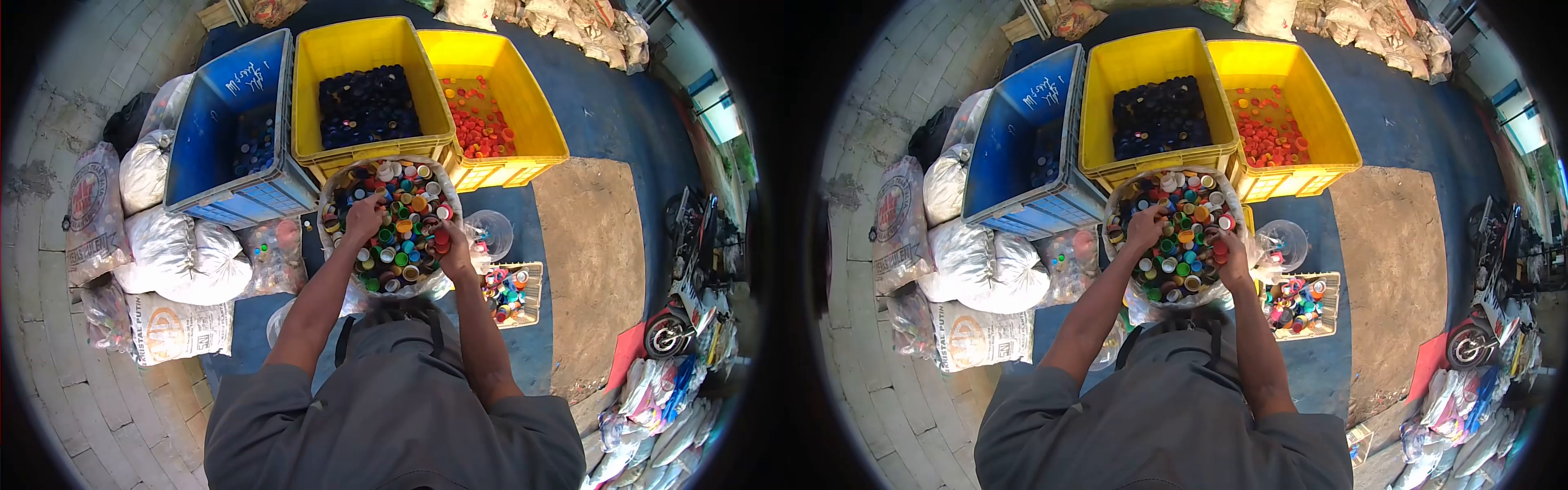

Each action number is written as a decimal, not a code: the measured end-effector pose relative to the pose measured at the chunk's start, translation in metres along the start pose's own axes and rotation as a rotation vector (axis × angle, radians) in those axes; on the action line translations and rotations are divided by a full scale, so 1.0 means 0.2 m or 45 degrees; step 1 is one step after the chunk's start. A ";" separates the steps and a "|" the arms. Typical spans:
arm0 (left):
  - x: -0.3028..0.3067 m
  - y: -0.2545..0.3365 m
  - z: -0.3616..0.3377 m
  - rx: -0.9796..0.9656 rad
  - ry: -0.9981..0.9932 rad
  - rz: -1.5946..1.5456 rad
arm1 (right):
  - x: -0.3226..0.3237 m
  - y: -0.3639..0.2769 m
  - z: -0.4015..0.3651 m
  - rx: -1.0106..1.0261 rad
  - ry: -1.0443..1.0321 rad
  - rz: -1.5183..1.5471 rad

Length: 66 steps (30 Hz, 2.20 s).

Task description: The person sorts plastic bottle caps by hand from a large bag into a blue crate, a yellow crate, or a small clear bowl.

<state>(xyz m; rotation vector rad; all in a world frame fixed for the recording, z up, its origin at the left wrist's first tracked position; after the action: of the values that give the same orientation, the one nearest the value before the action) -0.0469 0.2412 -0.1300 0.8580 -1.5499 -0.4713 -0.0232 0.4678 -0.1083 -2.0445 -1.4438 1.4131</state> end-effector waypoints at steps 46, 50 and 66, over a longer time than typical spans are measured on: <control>0.10 -0.11 -0.25 -0.148 0.031 0.325 | -0.06 0.26 -0.07 -0.339 -0.091 0.387; 0.11 -0.12 -0.24 -0.172 0.009 0.321 | -0.08 0.26 -0.08 -0.354 -0.089 0.319; 0.17 -0.23 -0.47 0.633 -0.015 -2.253 | -0.28 0.32 0.05 -0.408 -0.175 0.161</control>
<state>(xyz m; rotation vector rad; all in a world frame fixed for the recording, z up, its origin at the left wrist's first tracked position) 0.0563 0.2024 -0.1250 2.5239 -0.4930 -1.2992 0.0030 0.3888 -0.1260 -2.3047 -1.7211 1.4772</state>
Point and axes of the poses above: each hand's wrist, its own z-axis towards the middle knuckle, its own x-axis out of the back of the hand, y = z × x, the point moved 4 cm from there along z, towards the middle knuckle, and after that the axes turned 2 degrees about x, right-handed, at the moved point
